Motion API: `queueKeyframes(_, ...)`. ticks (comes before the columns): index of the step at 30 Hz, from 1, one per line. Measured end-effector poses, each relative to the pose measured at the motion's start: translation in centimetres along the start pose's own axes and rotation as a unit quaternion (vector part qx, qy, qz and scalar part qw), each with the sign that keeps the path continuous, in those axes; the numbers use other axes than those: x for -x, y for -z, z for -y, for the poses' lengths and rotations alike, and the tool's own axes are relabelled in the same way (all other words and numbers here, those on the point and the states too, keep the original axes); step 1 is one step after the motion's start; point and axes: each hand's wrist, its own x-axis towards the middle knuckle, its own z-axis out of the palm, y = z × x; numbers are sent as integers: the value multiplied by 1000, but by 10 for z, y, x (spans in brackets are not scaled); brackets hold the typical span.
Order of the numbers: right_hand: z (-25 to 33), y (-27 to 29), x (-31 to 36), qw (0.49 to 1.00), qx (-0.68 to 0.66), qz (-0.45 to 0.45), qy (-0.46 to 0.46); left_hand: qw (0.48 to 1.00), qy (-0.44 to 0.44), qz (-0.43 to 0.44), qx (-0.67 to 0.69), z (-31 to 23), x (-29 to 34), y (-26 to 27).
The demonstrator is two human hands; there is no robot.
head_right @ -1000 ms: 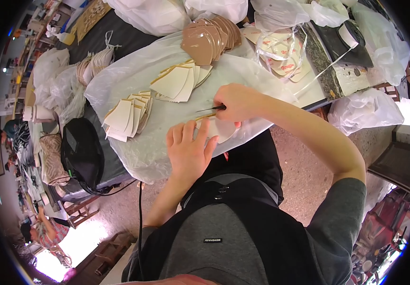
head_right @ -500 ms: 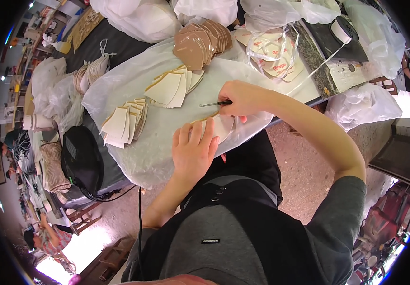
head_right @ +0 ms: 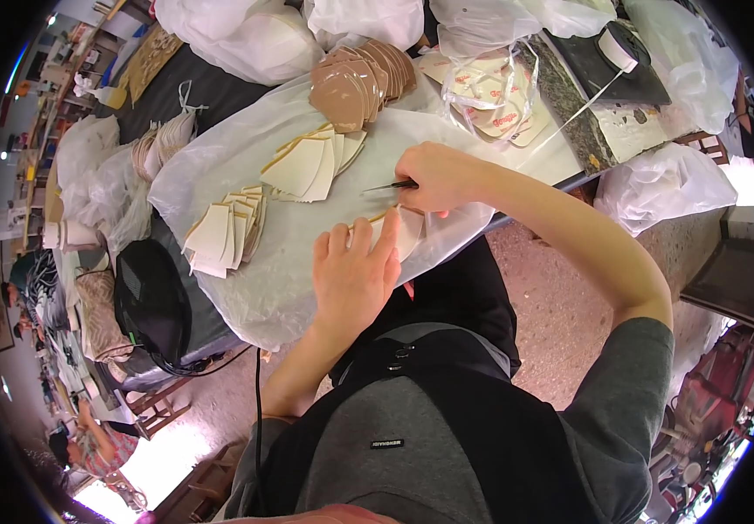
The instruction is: Trimming excess material from shoe upper components using scissors.
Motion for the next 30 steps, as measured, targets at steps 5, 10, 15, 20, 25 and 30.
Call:
queueKeyframes(5, -8, -20, -2, 976, 179, -106, 61, 1000, -4, 7, -9, -3, 1, 2)
queueKeyframes(10, 15, -14, 30, 950, 146, -271, 63, 1000, 10, 18, -21, -6, 10, -1)
queueKeyframes(15, 19, -62, 74, 932, 100, -345, 45, 999, 41, -13, -4, -10, 26, -10)
queueKeyframes(20, 19, -91, 74, 933, 133, -328, -70, 998, 47, -43, -27, -12, 31, -18)
queueKeyframes(25, 26, -95, 60, 921, 138, -355, -74, 997, 46, -47, -39, -13, 36, -21)
queueKeyframes(30, 27, -94, 55, 921, 127, -357, -95, 997, 42, -52, -44, -14, 34, -19)
